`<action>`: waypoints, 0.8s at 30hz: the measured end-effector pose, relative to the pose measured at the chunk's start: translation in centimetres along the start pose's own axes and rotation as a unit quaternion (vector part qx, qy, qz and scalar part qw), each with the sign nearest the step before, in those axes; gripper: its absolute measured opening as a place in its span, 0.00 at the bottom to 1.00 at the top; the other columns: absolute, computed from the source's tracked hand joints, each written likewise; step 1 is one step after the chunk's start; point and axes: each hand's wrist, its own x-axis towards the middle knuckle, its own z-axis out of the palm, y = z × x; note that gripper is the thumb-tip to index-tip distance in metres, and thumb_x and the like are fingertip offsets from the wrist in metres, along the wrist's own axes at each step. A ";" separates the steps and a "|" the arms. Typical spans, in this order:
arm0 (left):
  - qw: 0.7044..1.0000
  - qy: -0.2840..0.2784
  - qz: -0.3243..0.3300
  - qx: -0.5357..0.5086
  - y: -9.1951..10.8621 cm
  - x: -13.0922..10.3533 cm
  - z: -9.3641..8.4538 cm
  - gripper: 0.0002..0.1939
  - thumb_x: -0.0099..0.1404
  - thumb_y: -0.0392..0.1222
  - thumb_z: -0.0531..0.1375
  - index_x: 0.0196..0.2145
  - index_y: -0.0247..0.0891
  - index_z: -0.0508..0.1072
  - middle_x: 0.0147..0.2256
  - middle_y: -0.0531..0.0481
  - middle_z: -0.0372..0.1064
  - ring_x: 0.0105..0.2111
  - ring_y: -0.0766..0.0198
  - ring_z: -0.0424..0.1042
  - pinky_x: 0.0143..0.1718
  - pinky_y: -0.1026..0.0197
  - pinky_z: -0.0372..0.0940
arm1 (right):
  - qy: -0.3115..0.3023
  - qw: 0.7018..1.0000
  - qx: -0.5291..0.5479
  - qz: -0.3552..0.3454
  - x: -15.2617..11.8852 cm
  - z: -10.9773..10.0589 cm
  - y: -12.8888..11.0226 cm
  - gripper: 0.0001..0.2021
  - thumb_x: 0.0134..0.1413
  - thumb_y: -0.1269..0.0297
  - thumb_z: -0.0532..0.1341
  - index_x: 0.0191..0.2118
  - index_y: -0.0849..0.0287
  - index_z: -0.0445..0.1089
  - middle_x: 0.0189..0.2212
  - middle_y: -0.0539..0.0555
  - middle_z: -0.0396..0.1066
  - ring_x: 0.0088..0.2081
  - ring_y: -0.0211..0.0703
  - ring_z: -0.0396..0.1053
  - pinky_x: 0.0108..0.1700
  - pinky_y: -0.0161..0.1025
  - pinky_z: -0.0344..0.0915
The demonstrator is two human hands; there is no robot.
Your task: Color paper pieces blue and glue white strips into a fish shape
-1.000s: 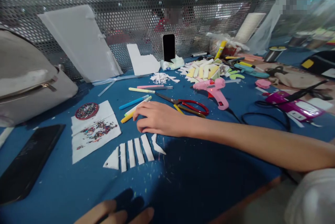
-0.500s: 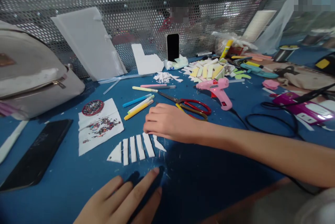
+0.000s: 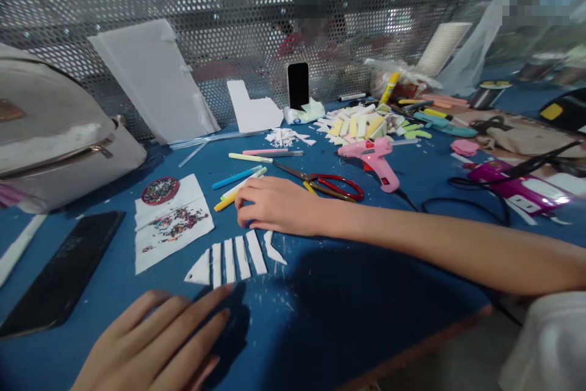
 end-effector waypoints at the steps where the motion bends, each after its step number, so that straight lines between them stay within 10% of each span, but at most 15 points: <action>1: 1.000 -0.005 0.004 0.013 0.2 -0.4 0.2 0.14 0.74 0.40 0.51 0.43 0.37 0.76 0.49 0.47 0.74 0.35 0.63 0.70 0.41 0.55 0.57 | -0.001 1.000 0.001 -0.003 0.1 0.0 0.1 0.05 0.64 0.67 0.59 0.41 0.57 0.73 0.46 0.56 0.69 0.51 0.48 0.61 0.51 0.44 0.59; 14: 0.999 -0.028 -0.007 0.024 -1.0 -1.9 0.4 0.16 0.75 0.40 0.49 0.47 0.35 0.76 0.51 0.45 0.73 0.36 0.61 0.70 0.40 0.54 0.57 | -0.004 0.999 -0.032 -0.021 0.2 -0.7 -0.1 0.09 0.67 0.67 0.55 0.39 0.59 0.71 0.42 0.55 0.72 0.46 0.45 0.64 0.46 0.41 0.58; 24: 0.998 0.001 -0.054 -0.040 -0.9 -2.3 0.9 0.16 0.74 0.45 0.52 0.49 0.36 0.75 0.52 0.48 0.73 0.50 0.59 0.70 0.60 0.55 0.51 | -0.005 0.997 -0.068 -0.030 0.0 -1.1 -0.9 0.13 0.69 0.66 0.51 0.39 0.61 0.73 0.36 0.56 0.73 0.42 0.44 0.67 0.46 0.41 0.56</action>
